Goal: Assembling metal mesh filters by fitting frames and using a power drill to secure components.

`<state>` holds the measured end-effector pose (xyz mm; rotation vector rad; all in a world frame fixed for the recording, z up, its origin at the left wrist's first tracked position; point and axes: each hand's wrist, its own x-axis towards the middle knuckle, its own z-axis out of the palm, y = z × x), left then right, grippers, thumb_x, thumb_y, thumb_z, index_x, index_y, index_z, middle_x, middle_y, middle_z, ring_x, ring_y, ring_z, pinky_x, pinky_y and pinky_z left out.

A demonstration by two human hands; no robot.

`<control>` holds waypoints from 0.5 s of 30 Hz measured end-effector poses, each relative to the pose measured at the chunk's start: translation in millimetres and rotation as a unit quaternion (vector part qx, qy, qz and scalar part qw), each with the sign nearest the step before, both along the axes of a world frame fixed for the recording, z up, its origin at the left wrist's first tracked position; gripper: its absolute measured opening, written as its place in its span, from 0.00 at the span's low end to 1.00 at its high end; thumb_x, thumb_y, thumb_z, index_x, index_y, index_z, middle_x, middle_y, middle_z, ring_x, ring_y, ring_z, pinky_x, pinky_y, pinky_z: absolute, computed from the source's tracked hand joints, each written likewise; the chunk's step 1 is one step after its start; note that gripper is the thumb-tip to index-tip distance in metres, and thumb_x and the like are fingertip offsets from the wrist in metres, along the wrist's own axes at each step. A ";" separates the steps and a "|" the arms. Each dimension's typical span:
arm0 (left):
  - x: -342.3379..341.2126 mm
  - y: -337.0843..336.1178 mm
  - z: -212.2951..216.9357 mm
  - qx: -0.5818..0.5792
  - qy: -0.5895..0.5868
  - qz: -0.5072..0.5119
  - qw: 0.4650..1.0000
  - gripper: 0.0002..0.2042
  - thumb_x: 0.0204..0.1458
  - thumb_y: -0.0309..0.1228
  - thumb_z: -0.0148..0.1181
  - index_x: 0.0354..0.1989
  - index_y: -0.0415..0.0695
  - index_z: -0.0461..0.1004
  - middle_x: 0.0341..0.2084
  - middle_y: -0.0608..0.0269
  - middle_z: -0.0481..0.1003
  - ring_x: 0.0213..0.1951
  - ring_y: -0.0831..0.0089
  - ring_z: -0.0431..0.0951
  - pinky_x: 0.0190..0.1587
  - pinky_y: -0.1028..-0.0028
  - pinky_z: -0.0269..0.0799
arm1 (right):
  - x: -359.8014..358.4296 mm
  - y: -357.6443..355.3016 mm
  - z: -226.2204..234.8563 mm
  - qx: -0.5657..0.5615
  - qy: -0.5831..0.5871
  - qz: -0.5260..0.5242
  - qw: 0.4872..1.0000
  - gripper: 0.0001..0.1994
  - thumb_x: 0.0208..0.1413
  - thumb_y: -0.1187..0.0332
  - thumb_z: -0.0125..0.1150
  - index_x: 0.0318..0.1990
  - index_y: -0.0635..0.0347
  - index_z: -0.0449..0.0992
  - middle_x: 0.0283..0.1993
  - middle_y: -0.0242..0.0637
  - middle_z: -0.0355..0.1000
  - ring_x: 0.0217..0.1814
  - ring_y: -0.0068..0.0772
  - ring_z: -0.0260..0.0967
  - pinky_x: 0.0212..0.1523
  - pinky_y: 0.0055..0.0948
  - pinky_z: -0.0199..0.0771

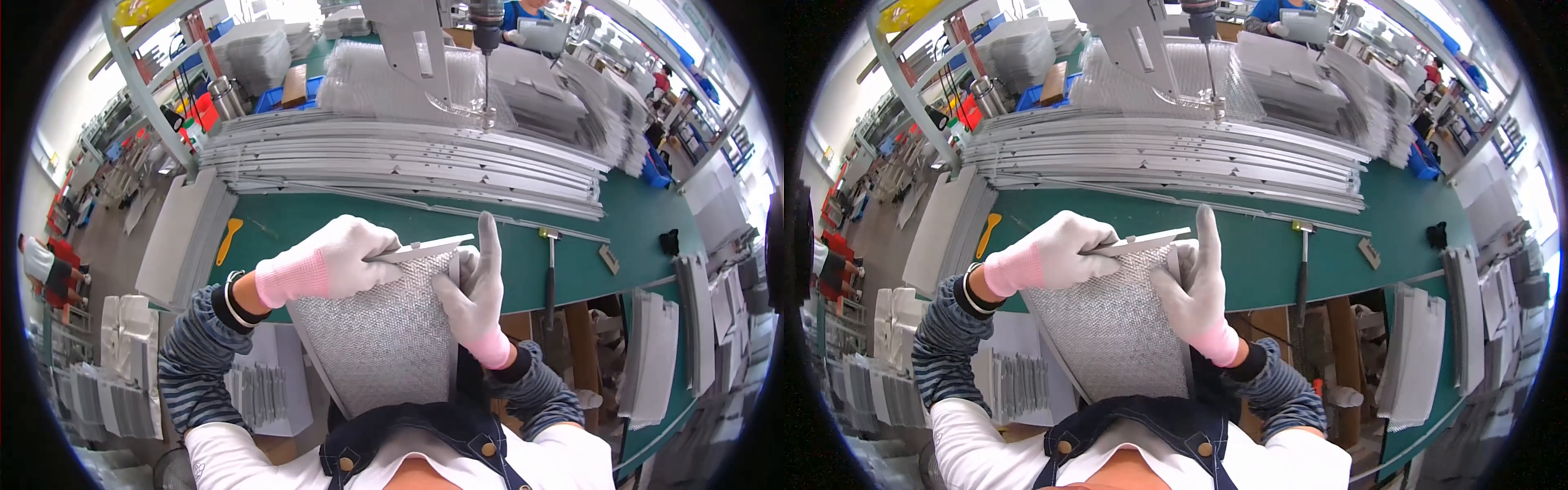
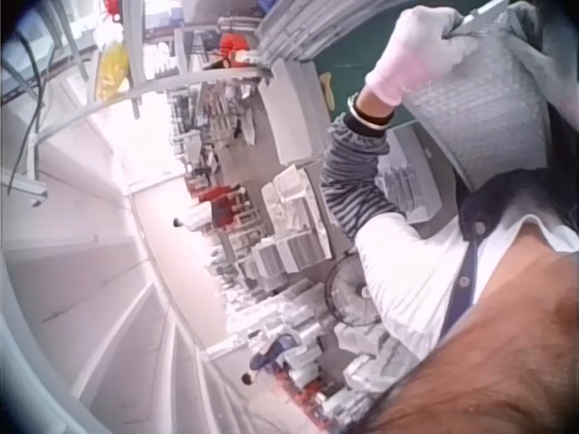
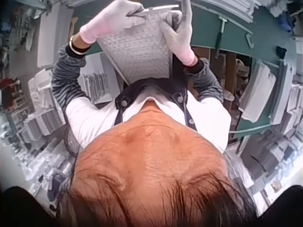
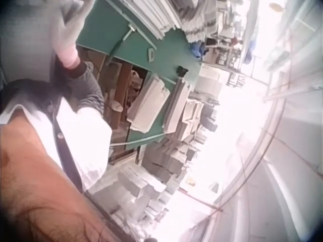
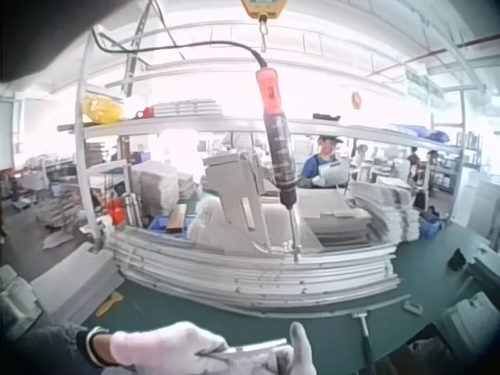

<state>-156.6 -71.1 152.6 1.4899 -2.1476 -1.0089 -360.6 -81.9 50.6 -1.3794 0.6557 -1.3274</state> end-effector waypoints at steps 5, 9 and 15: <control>-4.3 -2.2 4.4 -0.002 -0.002 0.018 1.000 0.10 0.47 0.27 0.65 0.36 0.34 0.78 0.18 0.57 0.72 0.20 0.75 0.71 0.28 0.73 0.67 | -6.1 -7.2 -4.8 -0.165 0.169 -0.112 0.965 0.34 0.48 0.83 0.62 0.65 0.70 0.59 0.27 0.31 0.68 0.27 0.17 0.63 0.30 0.17 0.67; -17.4 -18.4 3.6 0.037 0.037 0.008 0.999 0.11 0.48 0.30 0.66 0.36 0.34 0.78 0.17 0.62 0.71 0.21 0.80 0.69 0.27 0.75 0.66 | -31.8 -4.9 9.7 -0.214 0.225 -0.142 0.940 0.30 0.45 0.82 0.66 0.60 0.70 0.67 0.25 0.30 0.67 0.24 0.17 0.62 0.27 0.18 0.67; -48.3 -40.9 -3.3 0.078 0.054 -0.124 0.988 0.11 0.50 0.33 0.66 0.32 0.36 0.78 0.16 0.63 0.70 0.20 0.78 0.67 0.26 0.74 0.64 | -58.4 7.5 1.4 -0.189 0.190 -0.226 0.936 0.29 0.46 0.85 0.66 0.60 0.71 0.68 0.23 0.25 0.70 0.24 0.13 0.63 0.26 0.16 0.66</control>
